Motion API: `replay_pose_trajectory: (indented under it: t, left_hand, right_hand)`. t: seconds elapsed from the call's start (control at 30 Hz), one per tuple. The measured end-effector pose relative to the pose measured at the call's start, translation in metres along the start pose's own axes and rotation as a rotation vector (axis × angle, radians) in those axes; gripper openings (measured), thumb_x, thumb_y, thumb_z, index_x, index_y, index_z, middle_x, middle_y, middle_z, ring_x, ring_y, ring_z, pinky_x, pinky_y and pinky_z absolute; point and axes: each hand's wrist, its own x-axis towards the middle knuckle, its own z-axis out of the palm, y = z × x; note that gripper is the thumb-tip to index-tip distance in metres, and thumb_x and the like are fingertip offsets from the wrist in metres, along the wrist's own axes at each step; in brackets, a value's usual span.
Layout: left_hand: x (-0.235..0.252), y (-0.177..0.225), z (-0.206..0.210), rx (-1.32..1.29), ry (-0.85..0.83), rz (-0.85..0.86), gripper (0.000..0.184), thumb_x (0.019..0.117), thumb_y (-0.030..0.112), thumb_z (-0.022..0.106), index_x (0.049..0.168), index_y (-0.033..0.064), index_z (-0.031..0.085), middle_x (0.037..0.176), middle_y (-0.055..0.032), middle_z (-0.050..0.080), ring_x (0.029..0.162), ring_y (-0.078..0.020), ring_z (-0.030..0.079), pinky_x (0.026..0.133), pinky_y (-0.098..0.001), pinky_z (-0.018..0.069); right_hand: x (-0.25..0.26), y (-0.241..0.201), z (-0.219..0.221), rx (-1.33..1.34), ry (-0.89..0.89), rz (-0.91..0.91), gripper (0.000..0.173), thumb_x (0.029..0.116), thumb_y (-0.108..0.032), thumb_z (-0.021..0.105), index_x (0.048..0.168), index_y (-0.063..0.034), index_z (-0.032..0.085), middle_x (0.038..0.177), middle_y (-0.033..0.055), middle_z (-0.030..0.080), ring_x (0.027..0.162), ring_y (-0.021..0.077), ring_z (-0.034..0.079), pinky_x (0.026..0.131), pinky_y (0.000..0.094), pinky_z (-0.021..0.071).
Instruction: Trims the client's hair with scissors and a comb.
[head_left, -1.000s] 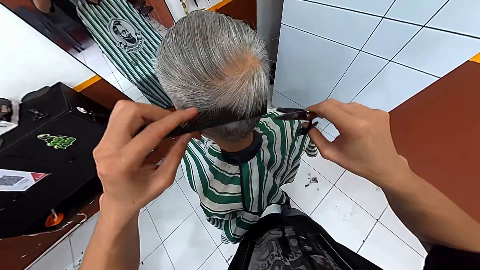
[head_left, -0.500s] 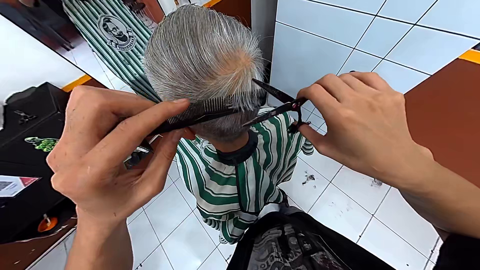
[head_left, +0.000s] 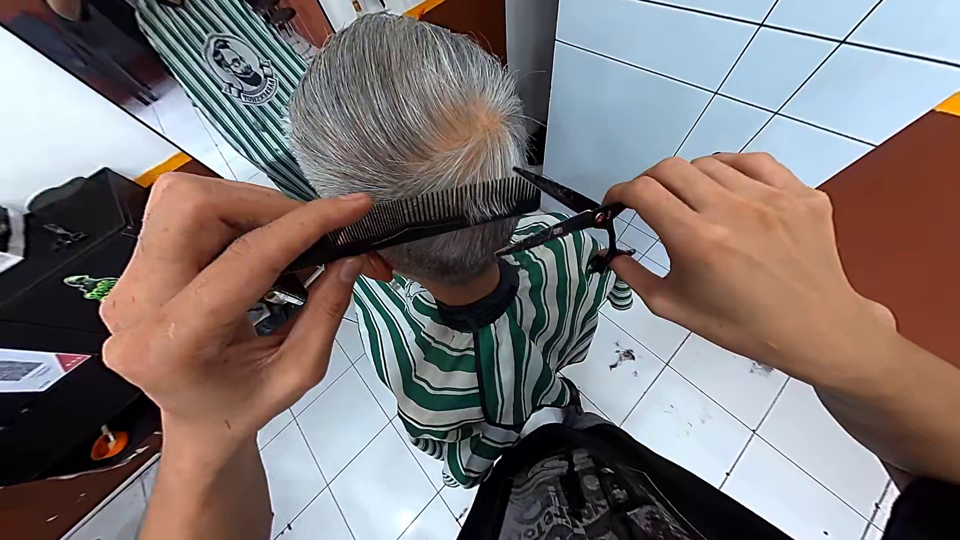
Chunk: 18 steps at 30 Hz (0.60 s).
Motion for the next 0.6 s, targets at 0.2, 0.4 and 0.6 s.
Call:
replay_pose_trajectory:
  t: [0.2,0.4,0.6]
  left_hand:
    - [0.002,-0.002,0.001,0.009,0.008,0.007,0.037,0.0965,0.026,0.067,0.129,0.0083,0.069,0.115,-0.0096,0.064,0.106,-0.0181,0.060,0.088,-0.0342,0.0492]
    - [0.003,-0.002,0.000,0.012,0.008,0.010,0.038,0.0963,0.026,0.067,0.129,0.0079,0.069,0.117,-0.0102,0.064,0.108,-0.0199,0.061,0.091,-0.0360,0.0496]
    - [0.003,-0.003,-0.001,0.011,0.005,0.010,0.038,0.0961,0.025,0.067,0.130,0.0078,0.069,0.117,-0.0106,0.065,0.109,-0.0206,0.061,0.091,-0.0369,0.0492]
  right_hand:
    - [0.011,0.001,-0.001,-0.015,0.001,0.001,0.030,0.0882,-0.015,0.067,0.115,-0.0009,0.064,0.097,0.0188,0.066,0.086,0.0393,0.067,0.078,0.0562,0.0469]
    - [0.018,-0.001,-0.005,-0.021,0.003,-0.020,0.026,0.0892,-0.007,0.067,0.115,-0.0020,0.064,0.095,0.0176,0.066,0.082,0.0378,0.067,0.072,0.0536,0.0476]
    - [0.023,0.000,-0.004,0.010,0.031,-0.026,0.025,0.0885,0.000,0.060,0.113,-0.0017,0.065,0.092,0.0190,0.066,0.079,0.0392,0.067,0.068,0.0543,0.0466]
